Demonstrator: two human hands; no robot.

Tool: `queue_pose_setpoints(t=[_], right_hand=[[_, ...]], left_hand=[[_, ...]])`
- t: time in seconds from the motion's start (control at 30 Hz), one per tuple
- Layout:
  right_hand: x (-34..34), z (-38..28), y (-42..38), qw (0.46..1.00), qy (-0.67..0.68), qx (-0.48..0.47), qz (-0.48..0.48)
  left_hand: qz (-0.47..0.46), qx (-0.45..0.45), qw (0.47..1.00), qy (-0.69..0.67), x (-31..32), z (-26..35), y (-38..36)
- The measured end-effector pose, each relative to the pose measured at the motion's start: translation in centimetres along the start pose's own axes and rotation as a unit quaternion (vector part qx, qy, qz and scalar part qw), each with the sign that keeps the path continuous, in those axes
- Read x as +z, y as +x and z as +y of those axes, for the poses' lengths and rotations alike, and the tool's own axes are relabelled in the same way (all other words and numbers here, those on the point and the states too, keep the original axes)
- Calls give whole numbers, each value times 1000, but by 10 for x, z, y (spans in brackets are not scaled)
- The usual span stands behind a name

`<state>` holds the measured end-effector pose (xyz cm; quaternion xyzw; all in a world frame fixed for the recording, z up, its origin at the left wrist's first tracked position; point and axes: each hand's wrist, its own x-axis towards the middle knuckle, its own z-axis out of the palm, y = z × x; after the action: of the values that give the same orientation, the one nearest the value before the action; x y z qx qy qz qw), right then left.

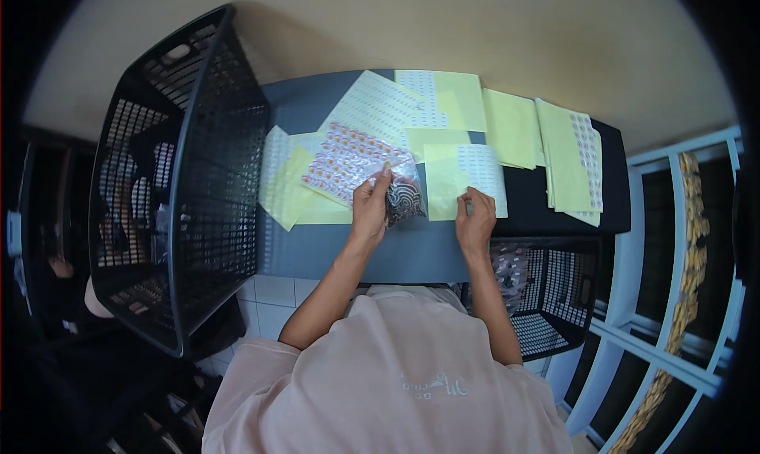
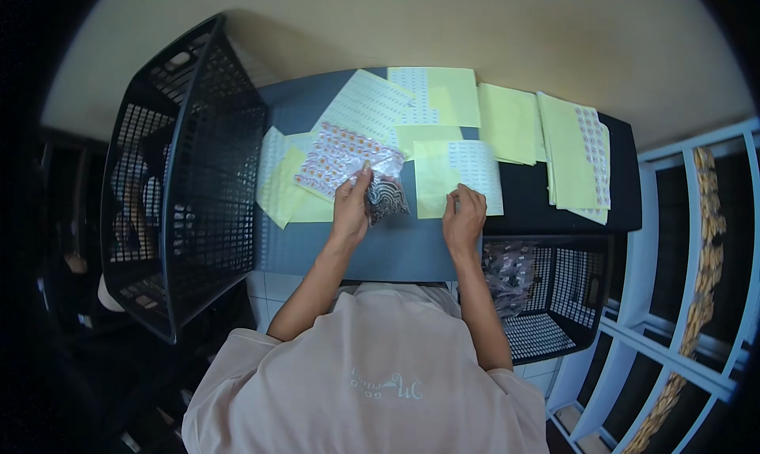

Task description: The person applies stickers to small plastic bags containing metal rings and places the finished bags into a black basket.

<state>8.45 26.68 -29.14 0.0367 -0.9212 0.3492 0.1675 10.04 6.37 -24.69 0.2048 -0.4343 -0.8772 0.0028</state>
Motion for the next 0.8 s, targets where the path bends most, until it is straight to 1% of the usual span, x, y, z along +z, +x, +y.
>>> queue_pose_setpoints(t=[0.07, 0.1, 0.13, 0.17, 0.2, 0.23, 0.3, 0.33, 0.37, 0.43, 0.5, 0.57, 0.6, 0.63, 0.67, 0.73, 0.8], right_hand=[[2, -6, 2, 997, 61, 43, -19], [4, -12, 4, 997, 64, 37, -24], [3, -22, 8, 990, 127, 51, -18], [0, -31, 11, 979, 190, 67, -13], [-12, -57, 16, 963, 236, 122, -48], [-17, -77, 19, 963, 236, 119, -51], [-25, -111, 21, 911, 366, 137, -134], [-28, -130, 21, 895, 397, 132, -152], [-28, -146, 21, 896, 395, 131, -154], [-25, -170, 21, 860, 460, 109, -192], [-15, -182, 20, 861, 460, 96, -193], [-5, -190, 19, 881, 428, 67, -190], [1, -193, 16, 881, 440, 51, -165], [3, -197, 14, 882, 439, 49, -166], [4, -201, 12, 898, 408, 31, -161], [7, -210, 8, 923, 357, 1, -140], [9, -214, 5, 923, 354, -3, -151]], left_hand=[[4, 5, 1000, -2, -6, 16, -4], [-3, 4, 1000, 0, -8, 24, -5], [2, 9, 1000, -4, -7, 34, -10], [-12, 7, 1000, 10, -4, 44, -15], [-27, 4, 999, 23, -4, 51, -19], [-24, 7, 999, 21, -6, 55, -21], [-72, 5, 997, 15, -10, 59, -24], [-72, 5, 997, 12, -10, 63, -27], [-89, 2, 996, 18, -9, 67, -31], [-106, 0, 994, 22, -10, 73, -37], [-124, 18, 991, 45, -12, 76, -42], [-140, 17, 988, 55, -20, 76, -45], [-144, 24, 987, 62, -23, 76, -45], [-148, 31, 986, 68, -25, 77, -46], [-153, 43, 985, 69, -27, 78, -48], [-152, 34, 985, 70, -32, 83, -52], [-152, 24, 985, 72, -37, 87, -54]])
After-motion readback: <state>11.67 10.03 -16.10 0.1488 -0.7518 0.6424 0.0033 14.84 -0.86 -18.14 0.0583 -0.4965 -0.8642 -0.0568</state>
